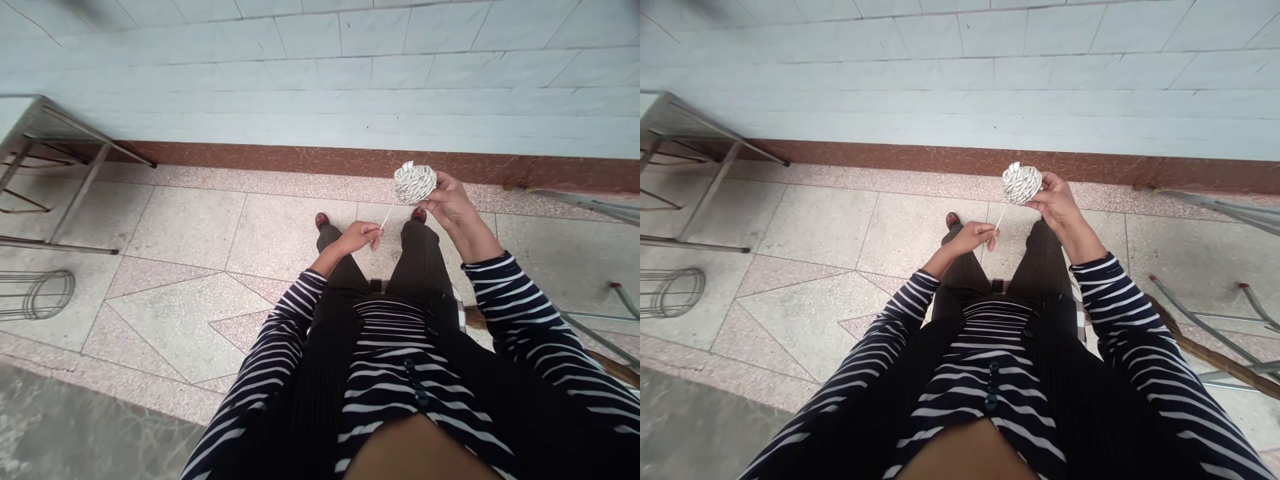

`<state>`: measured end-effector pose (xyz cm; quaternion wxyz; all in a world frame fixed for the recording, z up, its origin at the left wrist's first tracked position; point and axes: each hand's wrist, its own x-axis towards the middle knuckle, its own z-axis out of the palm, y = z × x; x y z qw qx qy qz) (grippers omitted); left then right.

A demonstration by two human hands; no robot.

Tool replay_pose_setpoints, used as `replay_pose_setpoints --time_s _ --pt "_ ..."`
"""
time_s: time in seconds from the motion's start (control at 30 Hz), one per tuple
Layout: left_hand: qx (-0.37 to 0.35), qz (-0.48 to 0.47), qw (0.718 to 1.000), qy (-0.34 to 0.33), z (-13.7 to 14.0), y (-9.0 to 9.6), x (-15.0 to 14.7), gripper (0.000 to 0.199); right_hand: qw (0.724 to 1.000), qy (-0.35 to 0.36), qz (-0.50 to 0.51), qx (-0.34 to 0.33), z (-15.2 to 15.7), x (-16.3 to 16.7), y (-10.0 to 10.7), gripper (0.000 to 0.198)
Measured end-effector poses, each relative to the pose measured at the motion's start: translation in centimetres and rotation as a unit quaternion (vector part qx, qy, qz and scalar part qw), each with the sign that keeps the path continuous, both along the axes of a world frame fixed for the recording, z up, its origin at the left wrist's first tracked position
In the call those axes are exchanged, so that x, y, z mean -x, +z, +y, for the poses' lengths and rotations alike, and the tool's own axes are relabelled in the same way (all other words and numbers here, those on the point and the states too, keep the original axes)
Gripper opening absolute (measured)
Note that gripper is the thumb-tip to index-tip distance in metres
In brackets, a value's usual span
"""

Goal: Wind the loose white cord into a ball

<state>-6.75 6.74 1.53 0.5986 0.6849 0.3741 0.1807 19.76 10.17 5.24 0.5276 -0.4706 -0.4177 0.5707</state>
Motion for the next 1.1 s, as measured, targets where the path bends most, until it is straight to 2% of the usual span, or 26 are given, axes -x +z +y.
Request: replay_pose_setpoints --time_s 0.1,0.2,0.3,0.43,0.57,0.67,0.73,0.83,0.93,1.0,1.1 --pt "-0.082 0.067 0.992 -0.063 -1.0 2.0 0.1 0.037 0.999 -0.005 -0.050 -0.011 -0.2 1.2 -1.4 0.068" --pt "-0.218 0.136 0.966 -0.041 -0.7 3.9 -0.2 0.028 0.987 -0.002 -0.158 -0.038 -1.0 2.4 -2.8 0.066" --pt "-0.285 0.150 0.946 -0.025 0.7 5.3 -0.2 0.026 0.977 0.070 -0.202 -0.006 -2.4 3.2 -3.6 0.062" --pt "-0.328 0.110 0.936 -0.065 2.1 6.4 0.1 0.026 0.976 0.180 -0.108 0.065 -4.2 3.5 -2.8 0.055" --pt "-0.371 0.088 0.920 -0.085 2.5 7.1 0.0 0.025 0.968 0.219 0.002 0.126 -5.8 3.4 -1.2 0.055" --pt "-0.353 0.087 0.930 -0.057 3.2 6.6 -0.1 0.024 0.962 0.219 0.061 0.150 -6.9 3.5 -0.4 0.065" --pt "-0.305 0.092 0.948 -0.022 3.8 5.7 0.1 0.024 0.961 0.215 0.088 0.151 -7.5 3.7 -0.2 0.071" --pt "-0.208 0.062 0.976 0.024 4.2 3.5 0.2 0.023 0.968 0.188 0.104 0.129 -7.9 3.9 0.2 0.072" --pt "-0.133 0.026 0.989 0.062 3.2 0.9 -0.4 0.024 0.983 0.136 0.078 0.098 -7.5 4.0 0.4 0.066" --pt "-0.098 0.028 0.993 0.063 1.9 -0.7 -0.8 0.028 0.992 0.088 0.044 0.075 -6.5 3.6 0.1 0.063" --pt "-0.053 0.046 0.998 0.005 0.0 -2.1 -1.1 0.033 0.999 -0.005 -0.032 0.009 -3.6 2.3 -1.0 0.061"
